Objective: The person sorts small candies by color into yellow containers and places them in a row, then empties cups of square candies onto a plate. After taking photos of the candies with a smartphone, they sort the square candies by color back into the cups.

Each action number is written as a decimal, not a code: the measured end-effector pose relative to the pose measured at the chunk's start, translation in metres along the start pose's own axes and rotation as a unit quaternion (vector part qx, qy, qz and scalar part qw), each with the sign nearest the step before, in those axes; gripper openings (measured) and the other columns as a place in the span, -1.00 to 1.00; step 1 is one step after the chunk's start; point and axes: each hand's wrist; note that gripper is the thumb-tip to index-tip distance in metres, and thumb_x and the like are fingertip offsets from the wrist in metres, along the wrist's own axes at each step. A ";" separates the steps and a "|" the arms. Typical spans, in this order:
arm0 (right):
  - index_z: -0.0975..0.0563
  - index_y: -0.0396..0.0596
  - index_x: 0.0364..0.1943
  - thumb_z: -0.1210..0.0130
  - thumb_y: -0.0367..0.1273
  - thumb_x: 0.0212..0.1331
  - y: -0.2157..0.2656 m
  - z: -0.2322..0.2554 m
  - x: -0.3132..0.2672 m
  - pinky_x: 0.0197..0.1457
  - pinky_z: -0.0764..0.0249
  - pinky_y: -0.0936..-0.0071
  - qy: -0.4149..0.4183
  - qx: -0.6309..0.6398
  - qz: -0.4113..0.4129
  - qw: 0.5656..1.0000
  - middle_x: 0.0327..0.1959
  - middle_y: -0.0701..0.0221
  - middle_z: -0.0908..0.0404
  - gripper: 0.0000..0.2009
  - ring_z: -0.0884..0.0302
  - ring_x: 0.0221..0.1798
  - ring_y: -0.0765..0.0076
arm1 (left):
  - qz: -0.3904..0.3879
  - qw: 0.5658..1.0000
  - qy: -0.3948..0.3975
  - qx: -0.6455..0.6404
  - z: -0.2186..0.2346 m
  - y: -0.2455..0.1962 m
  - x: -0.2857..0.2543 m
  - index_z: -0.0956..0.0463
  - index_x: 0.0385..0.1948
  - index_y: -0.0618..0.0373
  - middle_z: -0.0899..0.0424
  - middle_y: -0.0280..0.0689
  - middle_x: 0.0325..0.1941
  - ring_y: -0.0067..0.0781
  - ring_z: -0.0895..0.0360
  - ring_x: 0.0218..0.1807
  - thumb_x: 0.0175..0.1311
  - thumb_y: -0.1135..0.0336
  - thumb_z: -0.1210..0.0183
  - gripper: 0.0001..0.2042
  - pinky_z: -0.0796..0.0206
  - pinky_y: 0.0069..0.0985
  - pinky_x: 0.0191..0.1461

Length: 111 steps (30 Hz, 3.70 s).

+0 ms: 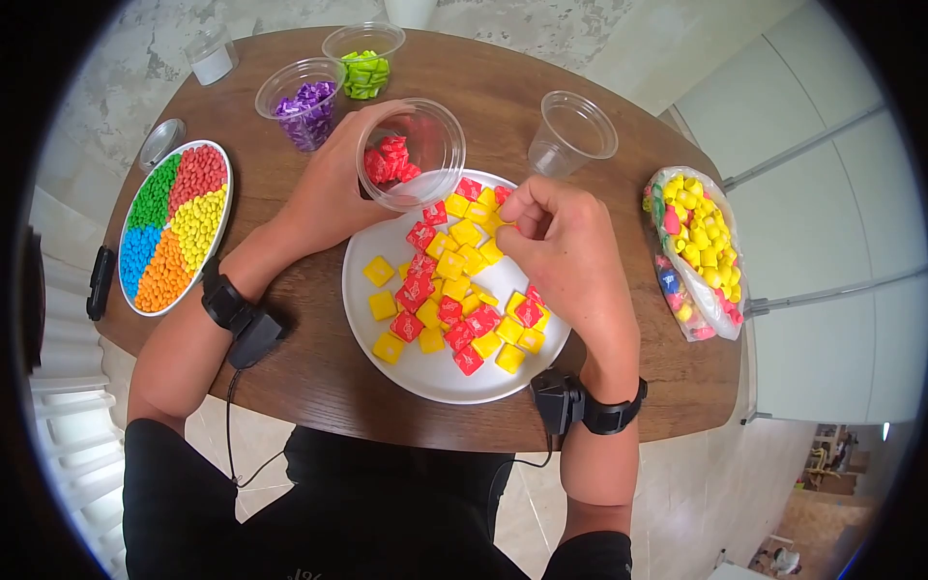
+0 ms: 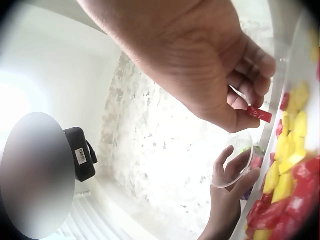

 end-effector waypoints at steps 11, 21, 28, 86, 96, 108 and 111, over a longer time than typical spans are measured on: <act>-0.61 -0.25 -0.33 -0.24 -0.65 0.14 0.014 -0.005 -0.009 -0.35 -0.32 0.67 0.152 0.040 -0.033 0.987 -0.51 0.55 -0.59 -0.93 -0.43 -0.45 0.76 | 0.001 1.000 -0.003 -0.020 -0.001 0.000 -0.001 -0.32 0.43 0.16 -0.56 -0.07 0.31 0.01 -0.50 0.36 -0.11 0.36 -0.61 -0.07 -0.41 -0.20 0.41; -0.74 -0.21 -0.08 -0.27 -0.56 0.16 0.032 -0.028 -0.006 -0.35 -0.42 0.59 -0.050 0.194 0.089 0.976 -0.34 0.38 -0.79 -0.77 -0.58 -0.40 0.63 | -0.011 1.000 -0.004 -0.016 0.000 -0.001 0.000 -0.31 0.43 0.12 -0.54 -0.08 0.32 -0.02 -0.50 0.37 -0.10 0.37 -0.60 -0.08 -0.42 -0.21 0.41; -0.76 -0.24 -0.11 -0.21 -0.47 0.27 -0.005 -0.009 0.007 -0.21 -0.54 0.47 -0.134 0.029 -0.001 0.991 -0.31 0.26 -0.80 -0.80 -0.73 -0.30 0.42 | 0.007 1.000 -0.002 -0.010 0.000 -0.002 -0.001 -0.34 0.43 0.13 -0.56 -0.12 0.33 -0.13 -0.51 0.38 -0.07 0.34 -0.61 -0.10 -0.35 -0.26 0.49; -0.75 -0.24 -0.16 -0.39 -0.38 0.14 0.014 -0.036 0.000 -0.14 -0.54 0.23 0.056 -0.056 0.103 0.992 -0.30 0.17 -0.67 -0.76 -0.65 -0.29 0.12 | 0.004 1.000 -0.003 -0.020 0.000 -0.002 0.000 -0.33 0.44 0.13 -0.55 -0.13 0.35 -0.15 -0.51 0.40 -0.09 0.36 -0.61 -0.08 -0.32 -0.26 0.52; -0.69 -0.24 -0.34 -0.41 -0.46 0.05 0.013 -0.031 -0.001 -0.36 -0.46 0.36 0.039 0.012 0.061 0.997 -0.54 0.31 -0.57 -0.86 -0.53 -0.50 0.37 | -0.007 1.000 -0.010 -0.012 -0.001 -0.001 0.000 -0.33 0.43 0.13 -0.56 -0.11 0.32 -0.10 -0.53 0.36 -0.07 0.34 -0.60 -0.10 -0.40 -0.24 0.44; -0.55 -0.25 -0.49 -0.25 -0.58 0.07 0.017 -0.011 -0.006 -0.40 -0.22 0.64 0.138 0.005 -0.034 0.990 -0.58 0.58 -0.47 -0.91 -0.32 -0.49 0.76 | 0.006 1.000 -0.001 -0.010 0.000 -0.003 0.000 -0.35 0.43 0.12 -0.56 -0.13 0.33 -0.14 -0.52 0.38 -0.08 0.30 -0.63 -0.09 -0.36 -0.26 0.49; -0.55 -0.27 -0.51 -0.26 -0.57 0.06 0.022 -0.004 -0.007 -0.39 -0.26 0.61 0.160 -0.016 -0.044 0.986 -0.58 0.54 -0.51 -0.90 -0.36 -0.48 0.74 | 0.009 1.000 0.000 -0.010 0.001 -0.002 0.000 -0.35 0.42 0.13 -0.56 -0.12 0.33 -0.14 -0.52 0.38 -0.08 0.31 -0.63 -0.09 -0.35 -0.25 0.50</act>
Point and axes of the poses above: each hand's wrist, its own x-axis towards the middle knuckle, its own z-axis out of the back of the hand, y = z × x
